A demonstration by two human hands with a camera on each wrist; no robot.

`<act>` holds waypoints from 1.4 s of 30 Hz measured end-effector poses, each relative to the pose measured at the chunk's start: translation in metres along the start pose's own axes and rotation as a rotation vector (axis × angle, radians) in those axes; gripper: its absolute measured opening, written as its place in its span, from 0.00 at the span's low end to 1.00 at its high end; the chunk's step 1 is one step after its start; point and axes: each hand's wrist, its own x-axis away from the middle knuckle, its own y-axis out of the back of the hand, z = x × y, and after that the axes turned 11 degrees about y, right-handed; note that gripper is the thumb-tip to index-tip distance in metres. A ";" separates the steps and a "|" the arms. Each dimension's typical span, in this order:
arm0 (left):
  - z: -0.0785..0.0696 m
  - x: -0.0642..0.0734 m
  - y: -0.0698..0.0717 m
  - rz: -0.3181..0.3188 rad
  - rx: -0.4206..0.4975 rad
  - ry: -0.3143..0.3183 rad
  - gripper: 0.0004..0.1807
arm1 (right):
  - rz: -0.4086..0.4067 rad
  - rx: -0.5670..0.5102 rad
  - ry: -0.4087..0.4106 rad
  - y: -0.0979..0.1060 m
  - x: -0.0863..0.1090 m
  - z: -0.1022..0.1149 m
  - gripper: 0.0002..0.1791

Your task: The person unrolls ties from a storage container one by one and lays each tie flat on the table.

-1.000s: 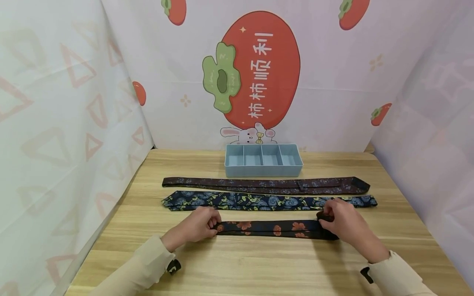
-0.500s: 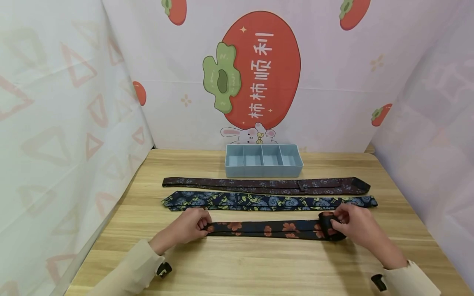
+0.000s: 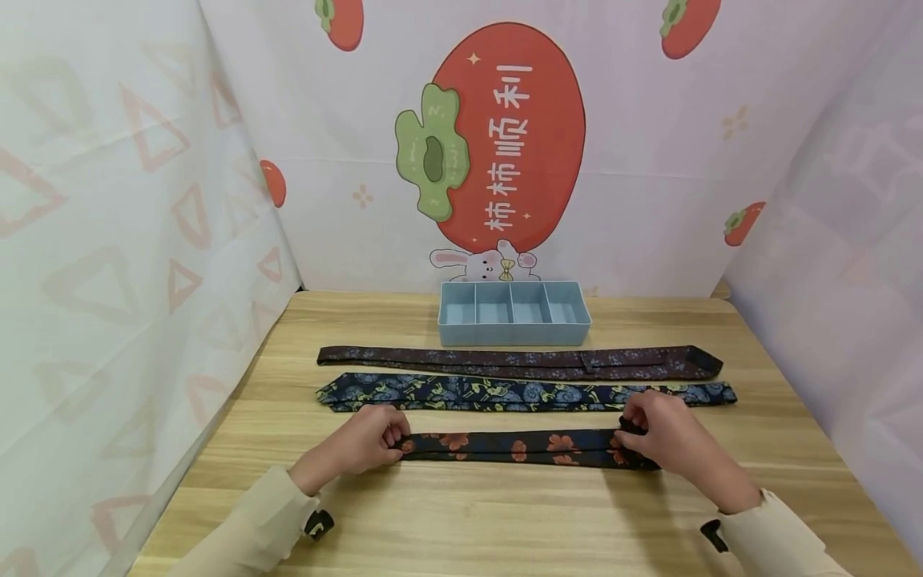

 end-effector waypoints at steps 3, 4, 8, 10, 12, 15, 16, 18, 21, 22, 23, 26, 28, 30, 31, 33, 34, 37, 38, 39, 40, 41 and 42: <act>0.002 0.000 0.000 0.002 0.005 0.003 0.10 | -0.012 0.012 0.003 -0.004 0.003 -0.001 0.15; 0.002 0.000 0.000 0.001 0.002 0.008 0.10 | -0.017 0.017 -0.001 -0.005 0.004 -0.002 0.15; 0.006 0.002 0.001 -0.005 -0.004 0.026 0.11 | -0.032 0.015 -0.023 -0.004 0.010 -0.008 0.14; 0.008 0.002 0.002 -0.012 -0.005 0.027 0.11 | -0.036 0.012 -0.031 -0.001 0.012 -0.013 0.14; 0.009 0.003 0.004 -0.017 -0.003 0.019 0.11 | -0.036 0.004 -0.045 0.003 0.015 -0.016 0.13; 0.011 0.003 0.006 -0.022 0.000 0.002 0.11 | -0.035 -0.004 -0.066 0.009 0.020 -0.020 0.12; 0.011 0.004 0.006 -0.021 0.002 -0.004 0.11 | -0.034 -0.006 -0.072 0.010 0.021 -0.022 0.11; 0.013 0.005 0.007 -0.023 0.001 -0.009 0.11 | -0.033 -0.013 -0.084 0.013 0.024 -0.024 0.10; 0.015 0.006 0.007 -0.028 -0.001 -0.022 0.11 | -0.025 -0.030 -0.100 0.015 0.026 -0.027 0.09; 0.016 0.006 0.007 -0.029 0.000 -0.023 0.11 | -0.020 -0.032 -0.100 0.016 0.026 -0.027 0.09; 0.016 0.007 0.007 -0.030 0.000 -0.025 0.11 | -0.017 -0.034 -0.099 0.016 0.026 -0.027 0.09; 0.017 0.007 0.008 -0.028 0.004 -0.025 0.11 | -0.021 -0.022 -0.087 0.016 0.023 -0.025 0.08; 0.017 0.007 0.008 -0.024 0.007 -0.022 0.10 | -0.030 -0.008 -0.067 0.015 0.019 -0.021 0.09; 0.017 0.008 0.008 -0.022 0.009 -0.018 0.10 | -0.036 0.000 -0.050 0.013 0.015 -0.016 0.09; 0.017 0.008 0.008 -0.021 0.009 -0.016 0.10 | -0.032 0.005 -0.043 0.011 0.013 -0.014 0.10; 0.017 0.008 0.008 -0.019 0.010 -0.013 0.10 | -0.022 0.006 -0.024 0.007 0.009 -0.010 0.11; 0.017 0.008 0.008 -0.018 0.010 -0.012 0.10 | -0.017 0.009 -0.017 0.005 0.008 -0.008 0.12; 0.018 0.008 0.008 -0.019 0.010 -0.011 0.10 | -0.015 0.033 -0.009 -0.002 0.008 -0.007 0.15; 0.018 0.008 0.008 -0.020 0.010 -0.011 0.10 | -0.021 0.042 -0.006 -0.003 0.009 -0.008 0.16; 0.019 0.008 0.008 -0.022 0.008 -0.010 0.11 | -0.027 0.052 -0.009 -0.004 0.009 -0.009 0.16; 0.019 0.008 0.008 -0.024 0.007 -0.009 0.11 | -0.035 0.058 -0.012 -0.004 0.011 -0.009 0.17; 0.020 0.008 0.008 -0.027 0.005 -0.009 0.11 | -0.044 0.063 -0.016 -0.004 0.012 -0.011 0.17; 0.020 0.008 0.008 -0.028 0.004 -0.008 0.11 | -0.053 0.065 -0.019 -0.004 0.013 -0.012 0.17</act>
